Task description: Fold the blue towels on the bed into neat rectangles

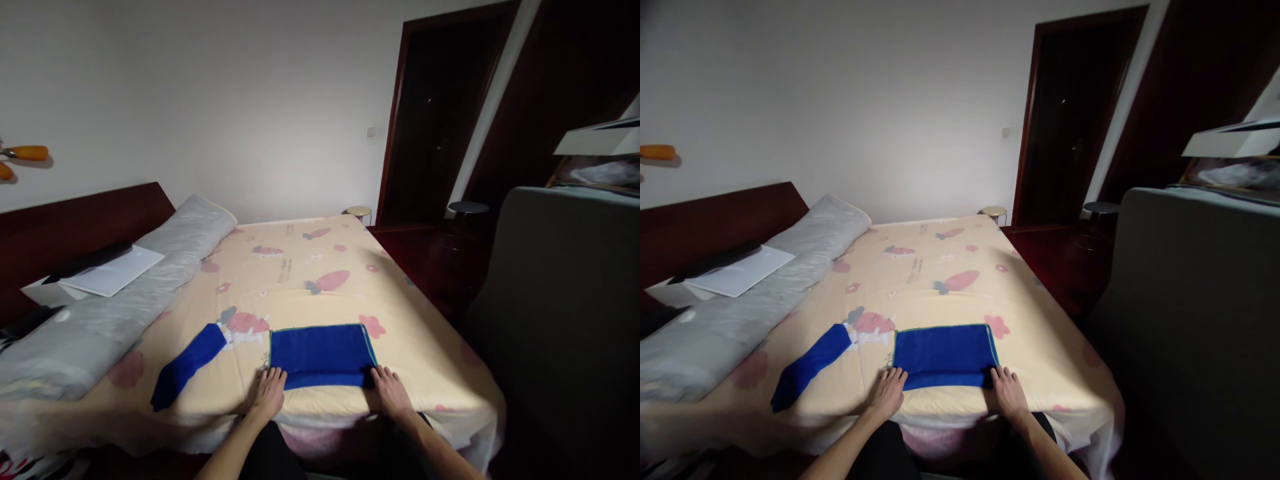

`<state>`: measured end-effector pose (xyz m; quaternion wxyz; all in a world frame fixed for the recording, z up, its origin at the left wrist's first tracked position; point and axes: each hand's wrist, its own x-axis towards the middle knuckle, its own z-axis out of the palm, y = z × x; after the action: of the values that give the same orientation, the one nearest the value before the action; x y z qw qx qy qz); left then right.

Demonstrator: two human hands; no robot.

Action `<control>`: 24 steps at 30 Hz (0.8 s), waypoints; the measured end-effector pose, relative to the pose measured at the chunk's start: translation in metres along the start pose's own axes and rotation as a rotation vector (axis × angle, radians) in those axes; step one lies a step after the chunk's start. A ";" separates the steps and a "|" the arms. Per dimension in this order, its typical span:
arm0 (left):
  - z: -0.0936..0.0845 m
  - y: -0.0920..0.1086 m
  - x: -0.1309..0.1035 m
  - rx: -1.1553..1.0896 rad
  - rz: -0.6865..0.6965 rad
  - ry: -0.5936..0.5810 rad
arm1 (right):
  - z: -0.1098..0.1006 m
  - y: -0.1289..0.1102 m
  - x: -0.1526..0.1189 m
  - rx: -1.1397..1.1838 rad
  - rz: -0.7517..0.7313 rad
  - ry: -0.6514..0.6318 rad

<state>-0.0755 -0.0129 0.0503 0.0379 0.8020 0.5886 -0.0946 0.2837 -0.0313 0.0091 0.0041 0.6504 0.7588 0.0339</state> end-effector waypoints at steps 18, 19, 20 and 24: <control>0.001 -0.001 0.000 -0.025 -0.008 -0.008 | 0.001 0.000 -0.001 0.003 0.011 -0.007; 0.002 -0.001 0.000 -0.025 -0.007 -0.006 | 0.001 0.001 -0.001 0.002 0.010 -0.010; 0.003 -0.001 0.000 -0.025 -0.005 -0.004 | 0.001 0.001 -0.001 0.001 0.010 -0.012; 0.006 -0.003 0.001 -0.027 0.004 0.002 | 0.000 0.001 -0.001 0.000 0.005 -0.020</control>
<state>-0.0781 -0.0117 0.0445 0.0484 0.8027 0.5882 -0.0857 0.2849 -0.0320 0.0091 0.0116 0.6527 0.7570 0.0273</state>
